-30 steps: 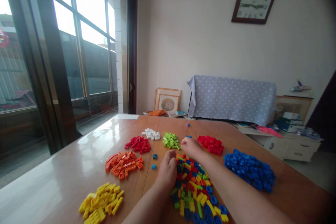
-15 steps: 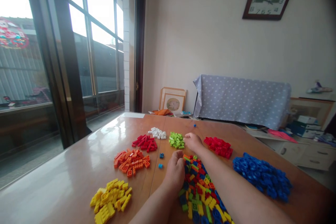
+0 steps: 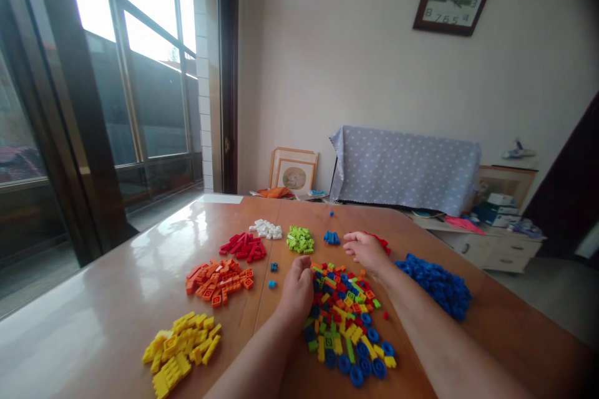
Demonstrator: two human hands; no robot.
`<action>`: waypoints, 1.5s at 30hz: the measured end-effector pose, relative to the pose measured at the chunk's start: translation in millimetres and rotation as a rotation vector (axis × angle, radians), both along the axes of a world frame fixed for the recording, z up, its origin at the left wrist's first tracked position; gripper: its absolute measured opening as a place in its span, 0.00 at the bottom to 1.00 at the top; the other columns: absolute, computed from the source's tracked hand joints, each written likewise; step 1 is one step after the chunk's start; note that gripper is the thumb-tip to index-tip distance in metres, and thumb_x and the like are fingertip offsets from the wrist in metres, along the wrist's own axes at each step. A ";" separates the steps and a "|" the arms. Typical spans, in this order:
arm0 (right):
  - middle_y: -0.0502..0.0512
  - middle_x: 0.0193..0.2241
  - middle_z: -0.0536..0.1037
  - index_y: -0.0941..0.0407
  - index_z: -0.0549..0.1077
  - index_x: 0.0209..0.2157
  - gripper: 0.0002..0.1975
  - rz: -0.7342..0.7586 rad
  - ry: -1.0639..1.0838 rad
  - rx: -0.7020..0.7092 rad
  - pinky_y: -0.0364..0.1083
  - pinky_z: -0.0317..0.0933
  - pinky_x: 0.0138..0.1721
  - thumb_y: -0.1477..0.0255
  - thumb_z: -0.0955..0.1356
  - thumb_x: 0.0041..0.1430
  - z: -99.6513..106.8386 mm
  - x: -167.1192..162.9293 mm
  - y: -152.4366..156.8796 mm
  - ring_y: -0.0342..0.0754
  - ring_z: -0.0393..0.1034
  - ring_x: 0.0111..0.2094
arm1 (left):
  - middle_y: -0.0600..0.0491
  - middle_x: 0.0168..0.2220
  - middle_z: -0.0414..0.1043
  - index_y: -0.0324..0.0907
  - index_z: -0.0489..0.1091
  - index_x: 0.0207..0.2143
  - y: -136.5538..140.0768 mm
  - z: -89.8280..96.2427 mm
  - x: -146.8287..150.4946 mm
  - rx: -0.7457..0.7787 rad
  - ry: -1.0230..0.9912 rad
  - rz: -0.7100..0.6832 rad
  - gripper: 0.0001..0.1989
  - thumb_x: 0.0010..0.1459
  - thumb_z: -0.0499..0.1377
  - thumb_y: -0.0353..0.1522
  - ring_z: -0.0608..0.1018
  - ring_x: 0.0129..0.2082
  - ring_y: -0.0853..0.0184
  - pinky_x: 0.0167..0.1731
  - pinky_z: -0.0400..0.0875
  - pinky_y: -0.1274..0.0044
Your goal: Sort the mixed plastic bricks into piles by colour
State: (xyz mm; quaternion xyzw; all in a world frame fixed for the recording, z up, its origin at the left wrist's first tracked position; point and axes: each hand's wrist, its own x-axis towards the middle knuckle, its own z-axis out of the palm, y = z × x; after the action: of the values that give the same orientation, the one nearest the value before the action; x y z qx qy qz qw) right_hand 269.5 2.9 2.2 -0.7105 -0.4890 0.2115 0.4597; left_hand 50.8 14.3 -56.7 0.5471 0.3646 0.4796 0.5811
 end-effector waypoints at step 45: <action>0.53 0.30 0.77 0.55 0.73 0.30 0.09 0.063 -0.483 0.097 0.44 0.59 0.37 0.69 0.63 0.58 -41.3 19.7 -34.6 0.49 0.70 0.34 | 0.43 0.58 0.72 0.40 0.69 0.52 -9.8 12.8 -3.1 -0.018 0.024 -0.004 0.20 0.56 0.54 0.30 0.72 0.60 0.60 0.61 0.62 0.72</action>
State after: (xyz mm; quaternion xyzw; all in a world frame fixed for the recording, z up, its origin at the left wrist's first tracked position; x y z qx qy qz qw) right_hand 289.3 -31.7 -39.1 -0.7018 -0.6163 0.0262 0.3564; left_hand 47.7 4.5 -43.9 0.5480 0.3749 0.4687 0.5826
